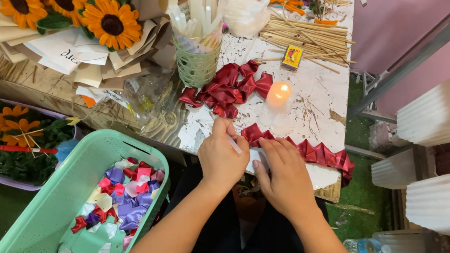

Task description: Using a candle flame to melt and seal the edges of folded red ribbons to prevent fraying or to fuse them together.

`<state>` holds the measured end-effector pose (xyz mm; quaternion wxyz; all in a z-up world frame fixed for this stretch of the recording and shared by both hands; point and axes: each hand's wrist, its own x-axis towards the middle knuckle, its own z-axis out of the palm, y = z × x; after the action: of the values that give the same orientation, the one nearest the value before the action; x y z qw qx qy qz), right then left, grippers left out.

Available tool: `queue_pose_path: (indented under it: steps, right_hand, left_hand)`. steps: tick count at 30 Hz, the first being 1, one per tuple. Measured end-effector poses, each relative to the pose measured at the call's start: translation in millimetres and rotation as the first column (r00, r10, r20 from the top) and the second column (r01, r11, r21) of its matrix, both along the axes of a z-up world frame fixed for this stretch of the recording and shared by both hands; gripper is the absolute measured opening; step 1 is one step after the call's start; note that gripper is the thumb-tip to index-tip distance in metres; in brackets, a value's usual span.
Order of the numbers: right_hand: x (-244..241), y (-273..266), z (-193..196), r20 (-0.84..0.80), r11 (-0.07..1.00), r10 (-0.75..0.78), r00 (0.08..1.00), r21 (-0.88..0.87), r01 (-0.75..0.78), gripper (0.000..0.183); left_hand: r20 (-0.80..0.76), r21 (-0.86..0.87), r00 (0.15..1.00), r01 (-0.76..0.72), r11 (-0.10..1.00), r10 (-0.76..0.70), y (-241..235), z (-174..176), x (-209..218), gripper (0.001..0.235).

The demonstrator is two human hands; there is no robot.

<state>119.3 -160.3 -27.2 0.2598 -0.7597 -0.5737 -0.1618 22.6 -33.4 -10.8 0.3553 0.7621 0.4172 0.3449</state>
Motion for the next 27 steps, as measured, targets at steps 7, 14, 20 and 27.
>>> queue_pose_path:
  steps: [7, 14, 20, 27]
  right_hand:
    - [-3, 2, -2, 0.060, 0.989, -0.046, 0.997, -0.141, 0.054, 0.049]
    - [6, 4, -11, 0.155, 0.981, -0.037, 0.987, -0.183, 0.066, 0.052]
    - [4, 4, -7, 0.189, 0.988, -0.043, 0.981, -0.136, 0.069, 0.050]
    - [-3, 3, -7, 0.271, 0.996, 0.082, 0.959, -0.064, -0.067, 0.062]
  left_hand:
    - [-0.079, 0.029, 0.996, 0.048, 0.998, -0.045, 3, 2, -2, 0.020]
    - [0.020, 0.184, 0.984, 0.168, 0.968, -0.175, 14, -12, -10, 0.019]
    - [-0.023, 0.539, 0.956, 0.258, 0.802, -0.292, 19, -42, -13, 0.013]
    - [-0.209, 0.660, 0.925, 0.373, 0.653, -0.317, 27, -43, -10, 0.008]
